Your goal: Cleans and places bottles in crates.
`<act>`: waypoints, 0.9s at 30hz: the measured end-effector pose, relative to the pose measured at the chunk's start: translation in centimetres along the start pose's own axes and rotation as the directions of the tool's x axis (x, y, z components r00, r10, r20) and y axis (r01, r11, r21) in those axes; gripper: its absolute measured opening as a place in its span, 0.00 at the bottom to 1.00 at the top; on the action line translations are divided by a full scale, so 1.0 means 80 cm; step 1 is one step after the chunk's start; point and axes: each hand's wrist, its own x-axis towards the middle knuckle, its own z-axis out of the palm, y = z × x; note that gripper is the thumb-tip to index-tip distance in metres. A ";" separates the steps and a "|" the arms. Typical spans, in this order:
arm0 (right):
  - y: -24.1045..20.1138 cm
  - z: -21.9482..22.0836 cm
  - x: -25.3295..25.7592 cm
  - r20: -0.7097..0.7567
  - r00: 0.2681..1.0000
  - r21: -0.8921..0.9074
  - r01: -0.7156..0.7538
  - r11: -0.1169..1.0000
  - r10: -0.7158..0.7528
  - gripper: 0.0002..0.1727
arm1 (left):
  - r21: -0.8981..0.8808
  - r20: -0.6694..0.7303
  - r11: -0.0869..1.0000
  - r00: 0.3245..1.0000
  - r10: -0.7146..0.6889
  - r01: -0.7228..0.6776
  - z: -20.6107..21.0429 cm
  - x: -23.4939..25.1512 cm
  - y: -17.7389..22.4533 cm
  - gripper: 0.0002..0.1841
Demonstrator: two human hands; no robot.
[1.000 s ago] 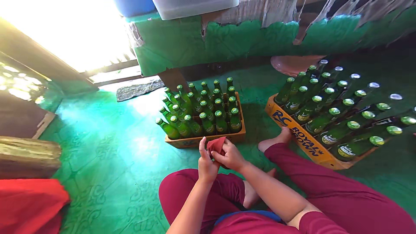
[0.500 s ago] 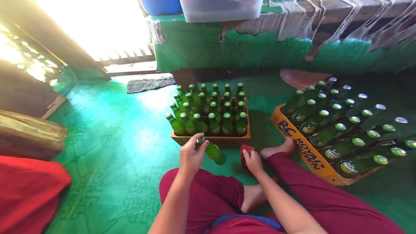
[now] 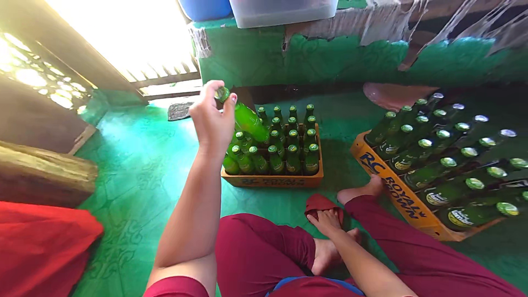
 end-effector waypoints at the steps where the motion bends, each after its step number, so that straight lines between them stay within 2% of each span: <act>1: 0.000 -0.001 0.000 0.004 1.000 0.000 -0.003 1.000 0.003 0.43 | 0.024 0.057 0.999 0.998 -0.030 0.028 0.013 0.000 -0.005 0.20; 4: -0.001 -0.003 -0.001 0.009 1.000 0.008 -0.011 1.000 0.011 0.43 | 0.081 0.229 0.987 0.961 -0.154 0.139 0.054 -0.001 -0.026 0.20; 7: 0.000 -0.001 -0.001 -0.015 1.000 0.034 -0.003 0.999 0.003 0.42 | 0.141 0.350 0.955 0.890 -0.294 0.260 0.088 -0.009 -0.050 0.20; 10: -0.002 -0.001 -0.003 -0.070 0.997 0.035 0.018 0.999 -0.016 0.36 | 0.205 0.431 0.913 0.805 -0.408 0.353 0.116 -0.014 -0.071 0.21; 14: -0.007 -0.005 -0.002 -0.050 0.999 -0.037 -0.008 0.999 0.006 0.32 | 0.318 0.508 0.835 0.663 -0.550 0.450 0.148 -0.014 -0.097 0.22; 17: -0.007 -0.004 -0.001 -0.075 0.997 -0.036 -0.005 0.999 0.002 0.29 | 0.386 0.531 0.806 0.606 -0.592 0.449 0.160 0.009 -0.102 0.32; 19: -0.006 -0.002 -0.004 -0.122 0.992 0.007 0.019 1.000 -0.018 0.27 | 0.423 0.515 0.793 0.604 -0.608 0.438 0.169 0.026 -0.102 0.43; 20: -0.005 -0.001 -0.005 -0.164 0.986 0.044 0.045 0.998 -0.037 0.26 | 0.425 0.513 0.804 0.621 -0.592 0.415 0.174 0.031 -0.104 0.43; 24: -0.004 -0.001 -0.008 -0.242 0.968 0.162 0.110 0.981 -0.069 0.24 | 0.344 0.593 0.878 0.648 -0.478 0.333 0.203 0.033 -0.130 0.25; 27: 0.001 0.002 -0.011 -0.310 0.950 0.253 0.129 0.959 -0.046 0.23 | 0.360 0.570 0.876 0.669 -0.478 0.320 0.195 0.033 -0.110 0.21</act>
